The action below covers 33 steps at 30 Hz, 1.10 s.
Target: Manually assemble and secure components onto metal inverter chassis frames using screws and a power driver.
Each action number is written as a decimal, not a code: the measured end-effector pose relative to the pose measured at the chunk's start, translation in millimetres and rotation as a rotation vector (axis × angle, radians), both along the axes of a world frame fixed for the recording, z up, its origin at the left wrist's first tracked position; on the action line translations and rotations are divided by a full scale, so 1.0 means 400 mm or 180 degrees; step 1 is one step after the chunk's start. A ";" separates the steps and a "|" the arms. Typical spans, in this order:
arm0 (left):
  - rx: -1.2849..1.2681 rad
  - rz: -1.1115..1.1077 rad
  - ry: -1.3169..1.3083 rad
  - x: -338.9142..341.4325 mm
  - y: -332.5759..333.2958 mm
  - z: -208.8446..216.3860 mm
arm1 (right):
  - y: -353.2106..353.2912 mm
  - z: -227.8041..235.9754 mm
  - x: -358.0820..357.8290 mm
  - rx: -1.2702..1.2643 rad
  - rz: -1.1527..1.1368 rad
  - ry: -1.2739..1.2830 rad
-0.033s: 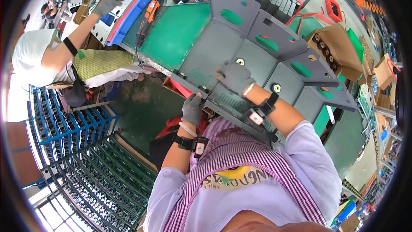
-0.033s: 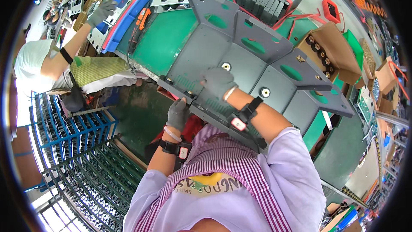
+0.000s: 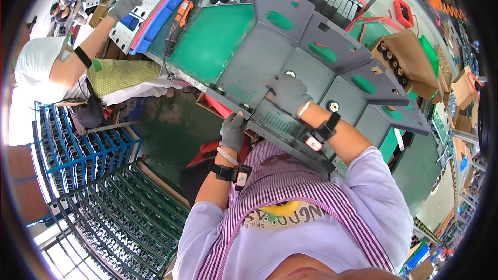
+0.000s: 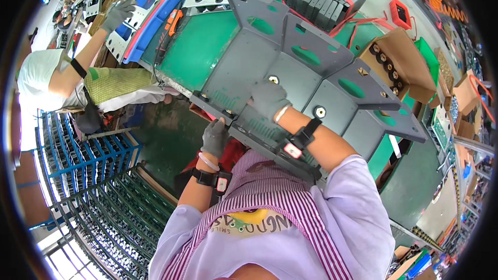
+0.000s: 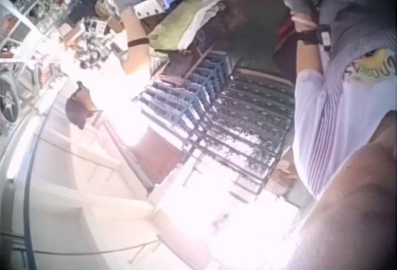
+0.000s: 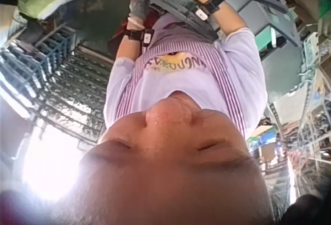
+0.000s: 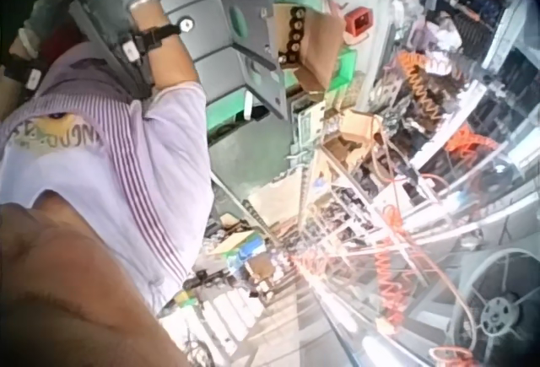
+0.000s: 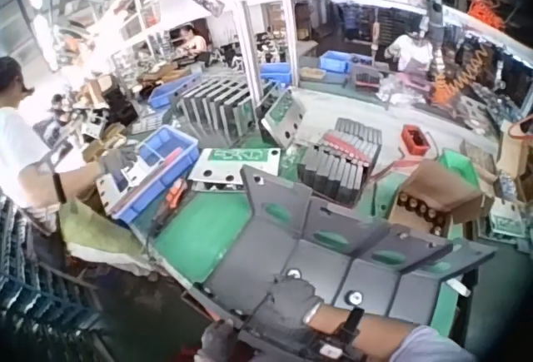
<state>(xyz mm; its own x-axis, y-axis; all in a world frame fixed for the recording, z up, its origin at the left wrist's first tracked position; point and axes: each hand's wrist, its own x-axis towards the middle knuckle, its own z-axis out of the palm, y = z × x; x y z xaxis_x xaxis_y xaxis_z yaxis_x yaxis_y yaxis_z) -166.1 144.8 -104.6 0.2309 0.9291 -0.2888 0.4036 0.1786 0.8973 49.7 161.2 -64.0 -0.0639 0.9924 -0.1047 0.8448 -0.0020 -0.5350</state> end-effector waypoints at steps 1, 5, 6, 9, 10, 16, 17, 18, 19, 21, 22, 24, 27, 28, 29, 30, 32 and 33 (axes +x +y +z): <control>-0.0403 0.0364 -0.0659 0.008 -0.003 0.008 | -0.014 -0.005 0.011 -0.0356 0.0186 -0.0434; -0.0755 0.1540 -0.0930 0.051 -0.036 0.065 | -0.038 -0.020 0.043 -0.0892 0.0315 -0.0889; -0.0320 0.1760 -0.0390 0.056 -0.047 0.085 | -0.042 -0.017 0.052 -0.0905 0.0622 -0.0806; 0.0216 0.1212 -0.0496 0.059 -0.064 0.151 | -0.051 0.014 0.099 -0.1820 -0.0497 0.3590; 0.0273 0.0778 -0.0354 0.062 -0.069 0.173 | -0.058 0.030 0.108 -0.1797 -0.0320 0.3705; 0.1814 -0.0357 -0.0165 0.157 -0.079 0.291 | -0.141 0.135 0.104 -0.2029 -0.0236 0.5926; 0.1954 -0.0447 -0.0181 0.168 -0.085 0.307 | -0.153 0.148 0.101 -0.1940 -0.0124 0.5933; 0.2062 -0.0470 -0.0285 0.174 -0.088 0.322 | -0.165 0.160 0.099 -0.1883 -0.0128 0.5905; 0.2117 -0.0544 -0.0223 0.178 -0.092 0.334 | -0.176 0.170 0.097 -0.1807 -0.0234 0.5973; 0.2252 -0.0772 -0.0073 0.175 -0.096 0.350 | -0.197 0.185 0.094 -0.1627 -0.0353 0.6007; 0.2266 -0.0776 -0.0133 0.169 -0.097 0.354 | -0.208 0.190 0.089 -0.1760 -0.0309 0.6037; 0.2805 -0.1356 -0.0066 0.152 -0.094 0.353 | -0.229 0.195 0.073 -0.1815 -0.0266 0.6008; 0.3561 -0.1563 0.0368 0.114 -0.117 0.348 | -0.256 0.195 0.038 -0.2646 -0.1110 0.5649; 0.3718 -0.1639 0.0394 0.101 -0.123 0.346 | -0.263 0.197 0.029 -0.2592 -0.1266 0.5521; 0.3761 -0.1609 0.0385 0.085 -0.132 0.346 | -0.264 0.199 0.017 -0.2918 -0.0990 0.5312; 0.3741 -0.1722 0.0436 0.071 -0.140 0.346 | -0.265 0.204 0.005 -0.3278 -0.0893 0.4856; 0.3786 -0.1802 0.0472 0.051 -0.155 0.345 | -0.269 0.220 -0.031 -0.2998 -0.1021 0.4596; 0.3827 -0.1629 0.0295 0.049 -0.160 0.343 | -0.274 0.234 -0.049 -0.1222 -0.0213 0.3144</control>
